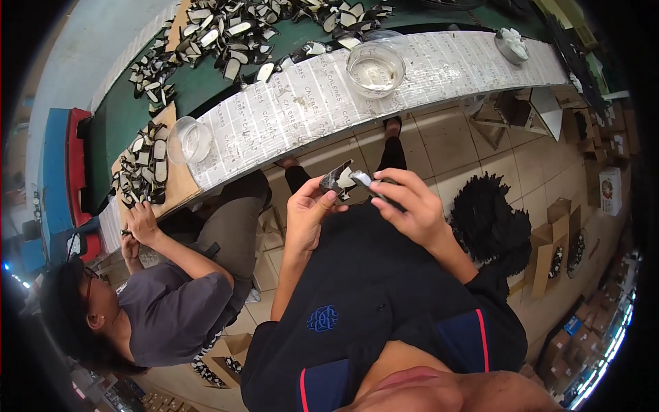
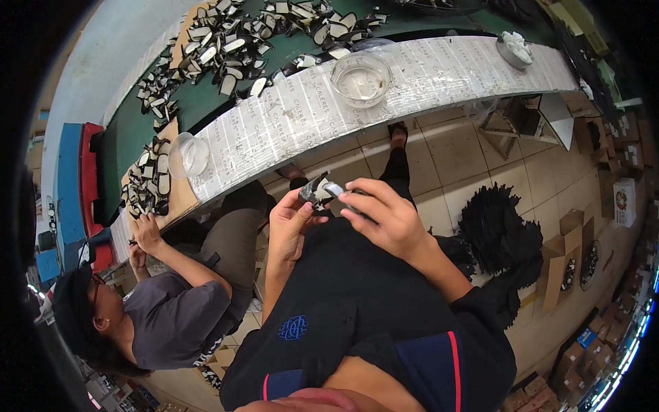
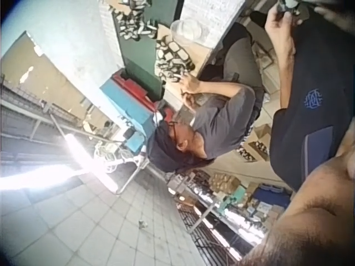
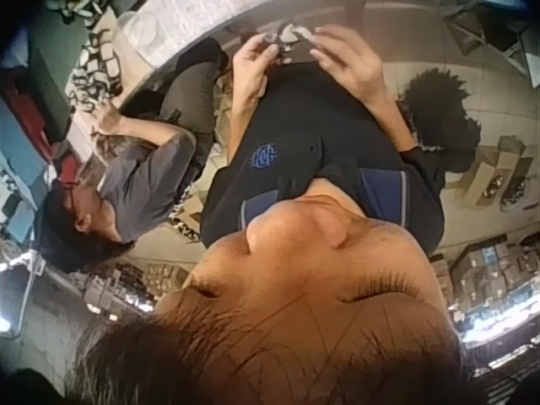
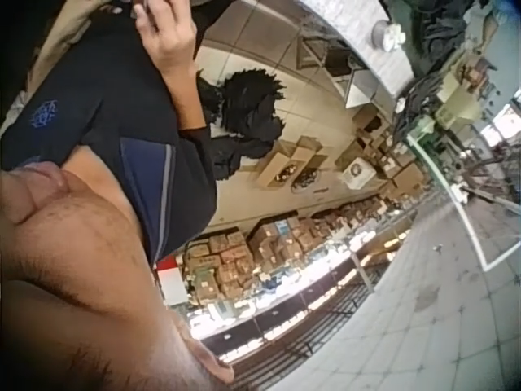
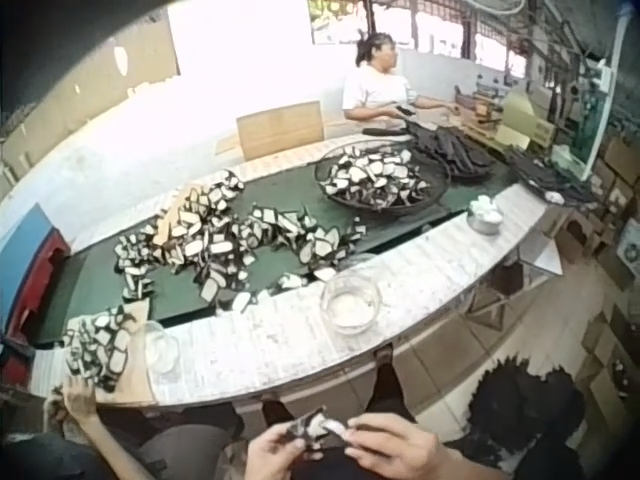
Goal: Applying glue and assembling shoe components on a production line.
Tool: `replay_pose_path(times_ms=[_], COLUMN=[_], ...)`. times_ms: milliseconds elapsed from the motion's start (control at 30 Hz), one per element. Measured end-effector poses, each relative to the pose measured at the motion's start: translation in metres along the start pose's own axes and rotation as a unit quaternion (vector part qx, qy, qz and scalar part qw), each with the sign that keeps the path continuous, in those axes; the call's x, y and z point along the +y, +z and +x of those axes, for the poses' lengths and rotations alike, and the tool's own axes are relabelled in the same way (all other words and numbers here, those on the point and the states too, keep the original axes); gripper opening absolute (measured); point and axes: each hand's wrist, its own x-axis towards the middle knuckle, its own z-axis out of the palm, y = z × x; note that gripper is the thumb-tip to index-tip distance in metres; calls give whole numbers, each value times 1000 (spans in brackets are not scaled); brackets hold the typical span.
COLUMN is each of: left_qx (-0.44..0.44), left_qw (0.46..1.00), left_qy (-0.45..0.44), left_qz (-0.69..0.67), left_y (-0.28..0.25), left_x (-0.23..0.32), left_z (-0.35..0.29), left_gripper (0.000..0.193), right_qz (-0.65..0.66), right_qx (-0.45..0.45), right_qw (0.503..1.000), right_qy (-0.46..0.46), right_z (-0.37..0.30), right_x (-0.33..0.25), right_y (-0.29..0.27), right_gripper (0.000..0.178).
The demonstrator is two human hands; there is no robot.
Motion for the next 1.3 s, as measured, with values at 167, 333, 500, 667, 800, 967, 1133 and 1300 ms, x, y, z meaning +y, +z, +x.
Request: replay_pose_path(times_ms=[167,333,500,667,800,967,1133,1300], left_qx=[-2,-21,-26,-24,-30,-35,-27,-23], left_qw=[1000,1000,1000,1000,1000,999,999,999], left_qy=[-4,-10,-1,6,9,7,2,1], left_qz=[-13,-3,2,6,3,16,25,35], left_y=[-1,-2,-1,3,5,2,3,9], left_x=[-2,-6,-6,-2,2,0,-1,2], left_z=[5,5,0,-3,-3,-1,1,-2], left_gripper=[29,28,28,28,27,28,29,28], right_qz=[-53,-52,-52,-18,33,238,297,41], right_qx=[-24,-38,-45,-39,-21,2,65,-26], right_qw=[998,998,997,999,999,953,935,998], right_qy=[-23,-23,-31,-19,8,187,184,42], right_z=[-4,-8,-13,-14,-11,-12,-8,4], right_x=[1,3,2,3,3,3,14,14], right_y=[14,17,18,18,15,7,6,2], right_gripper=[33,35,36,36,30,18,16,28])
